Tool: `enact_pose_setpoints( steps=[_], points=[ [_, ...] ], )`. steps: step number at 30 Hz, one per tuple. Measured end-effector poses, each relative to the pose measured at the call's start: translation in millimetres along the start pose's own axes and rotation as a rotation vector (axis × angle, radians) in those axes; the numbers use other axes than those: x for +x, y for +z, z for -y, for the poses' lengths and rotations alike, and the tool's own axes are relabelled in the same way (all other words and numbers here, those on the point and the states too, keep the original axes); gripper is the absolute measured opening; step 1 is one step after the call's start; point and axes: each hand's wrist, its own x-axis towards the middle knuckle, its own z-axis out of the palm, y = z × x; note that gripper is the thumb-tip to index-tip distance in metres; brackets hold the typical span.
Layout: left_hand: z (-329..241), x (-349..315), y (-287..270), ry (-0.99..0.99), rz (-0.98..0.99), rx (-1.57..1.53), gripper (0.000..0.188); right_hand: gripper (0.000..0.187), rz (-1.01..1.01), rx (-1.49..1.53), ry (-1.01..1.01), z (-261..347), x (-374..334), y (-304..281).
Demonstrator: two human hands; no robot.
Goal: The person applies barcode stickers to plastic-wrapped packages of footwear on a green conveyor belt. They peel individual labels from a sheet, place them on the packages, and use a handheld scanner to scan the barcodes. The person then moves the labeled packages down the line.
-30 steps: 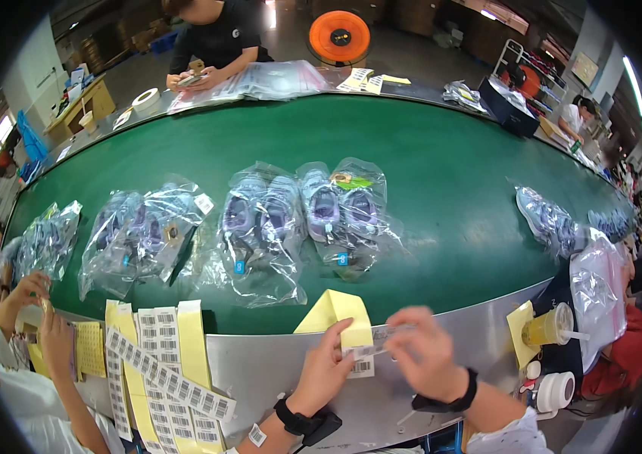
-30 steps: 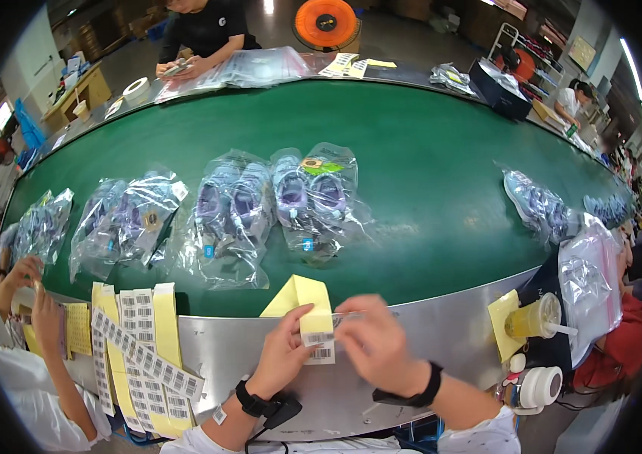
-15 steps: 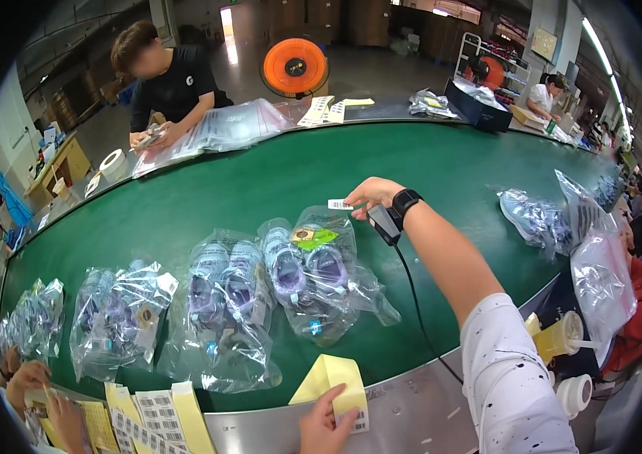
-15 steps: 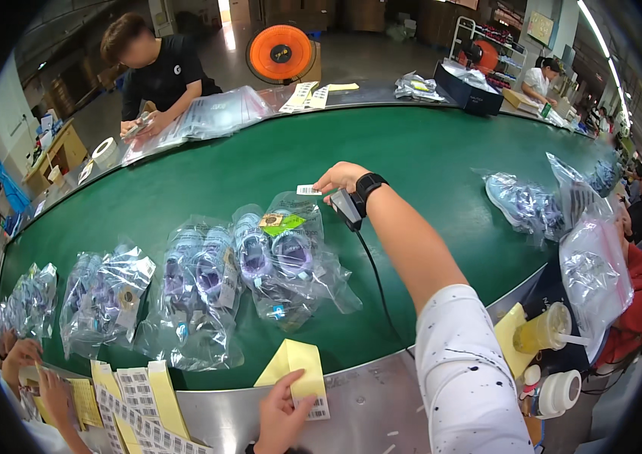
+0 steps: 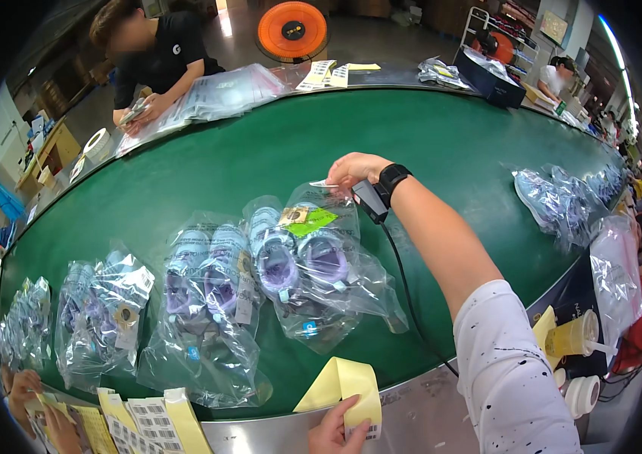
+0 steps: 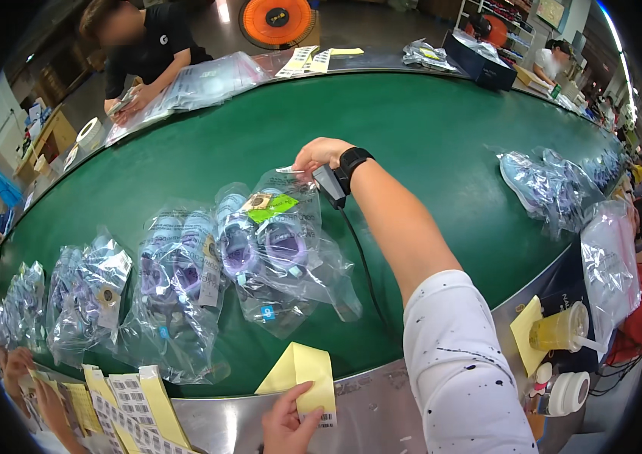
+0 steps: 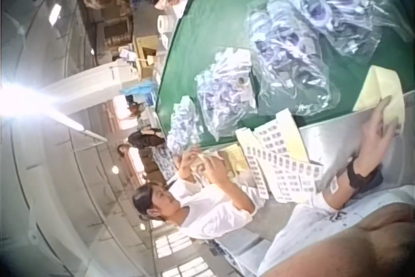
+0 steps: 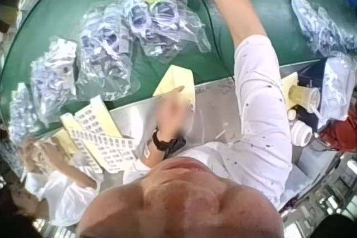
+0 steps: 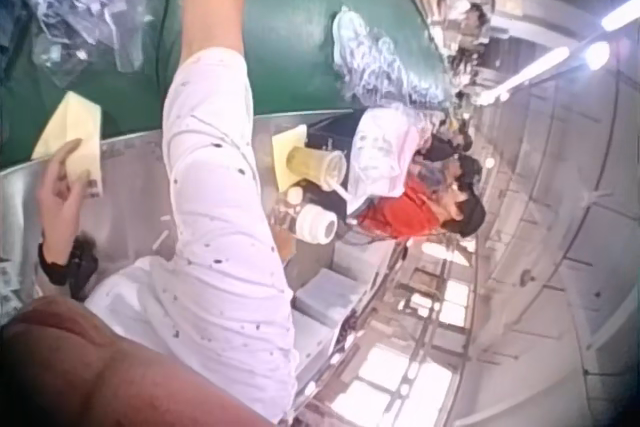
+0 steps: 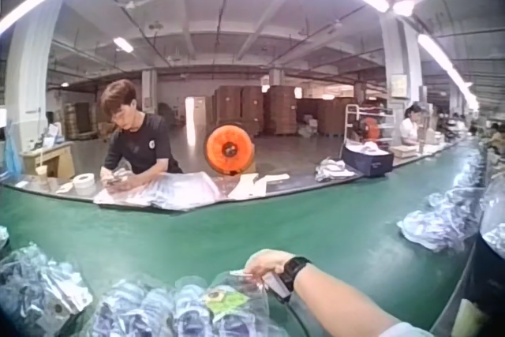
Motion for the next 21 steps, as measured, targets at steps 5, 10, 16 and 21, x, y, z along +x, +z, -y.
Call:
enact_pose_setpoints(
  steps=[5, 10, 16, 21],
  points=[
    [-7, 3, 2, 0.048, -0.006, 0.084, 0.056, 0.054, -0.365, 0.245, -0.096, 0, -24, 13],
    [-9, 6, 19, 0.03, -0.047, -0.033, 0.066, 0.035, -0.881, 0.07, -0.056, -47, -100, -87],
    [-9, 9, 35, 0.169, -0.147, -0.054, 0.056, 0.027, -1.313, -1.182, 0.716, -139, -258, -190],
    [17, 18, 25, 0.229, -0.091, 0.077, 0.036, 0.025, -1.063, -1.42, 0.681, -207, -334, -208]
  ],
)
